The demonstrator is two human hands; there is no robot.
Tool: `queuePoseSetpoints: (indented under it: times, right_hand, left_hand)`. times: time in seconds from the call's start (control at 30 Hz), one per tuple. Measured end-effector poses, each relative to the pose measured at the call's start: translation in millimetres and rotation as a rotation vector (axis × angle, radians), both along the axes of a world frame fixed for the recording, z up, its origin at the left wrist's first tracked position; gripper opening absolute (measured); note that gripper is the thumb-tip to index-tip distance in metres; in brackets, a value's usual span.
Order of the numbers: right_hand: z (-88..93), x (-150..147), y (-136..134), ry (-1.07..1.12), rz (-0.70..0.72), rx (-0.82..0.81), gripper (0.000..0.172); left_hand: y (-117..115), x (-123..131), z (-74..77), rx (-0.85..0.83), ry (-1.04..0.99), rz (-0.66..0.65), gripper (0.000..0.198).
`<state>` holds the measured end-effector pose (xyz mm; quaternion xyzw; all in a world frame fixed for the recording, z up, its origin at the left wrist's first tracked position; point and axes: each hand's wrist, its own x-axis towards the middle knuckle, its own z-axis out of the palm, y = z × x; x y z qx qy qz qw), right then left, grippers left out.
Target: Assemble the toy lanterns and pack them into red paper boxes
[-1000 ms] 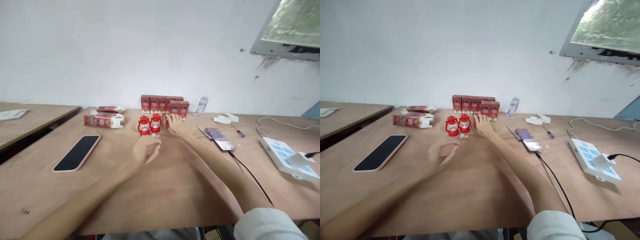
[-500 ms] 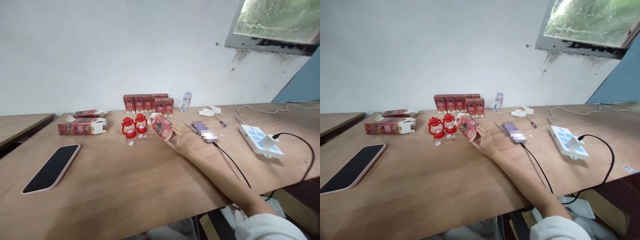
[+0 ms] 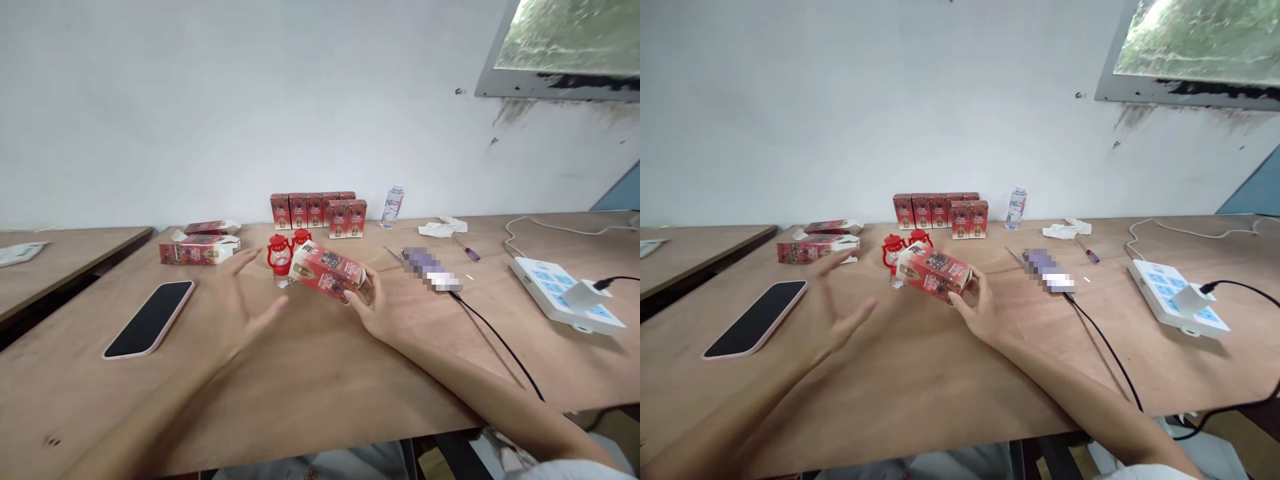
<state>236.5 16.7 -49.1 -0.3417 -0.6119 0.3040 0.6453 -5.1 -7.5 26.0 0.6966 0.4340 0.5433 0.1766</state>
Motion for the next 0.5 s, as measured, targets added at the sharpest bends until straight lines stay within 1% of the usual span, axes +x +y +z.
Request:
queuePoseSetpoints:
  times: [0.03,0.1,0.17,0.23,0.3,0.37,0.5]
  right_hand:
    - [0.0,-3,-4,0.003,0.052,-0.032,0.055]
    - [1.4,-7,-13,-0.019,0.138,-0.078,0.06]
    - [4.1,-9,-19,-0.072,0.201,-0.098,0.061]
    - [6.9,-9,-22,-0.132,0.224,-0.115,0.056]
    - [8.5,-7,-22,-0.169,0.21,-0.141,0.05]
    - [8.4,-5,-20,-0.176,0.19,-0.164,0.049]
    - [6.3,-4,-15,-0.166,0.178,-0.162,0.05]
  left_hand:
    - [1,0,-0.9,-0.027,-0.027,-0.006,0.069]
    - [7,4,-8.8,-0.186,-0.121,-0.085,0.068]
    - [13,11,-22.4,-0.408,-0.249,-0.189,0.067]
    - [16,15,-36.9,-0.521,-0.362,-0.19,0.069]
    - [16,16,-48.1,-0.571,-0.427,-0.172,0.064]
    - [16,16,-54.1,-0.601,-0.464,-0.183,0.059]
    - [17,17,-54.0,-0.625,-0.533,-0.248,0.058]
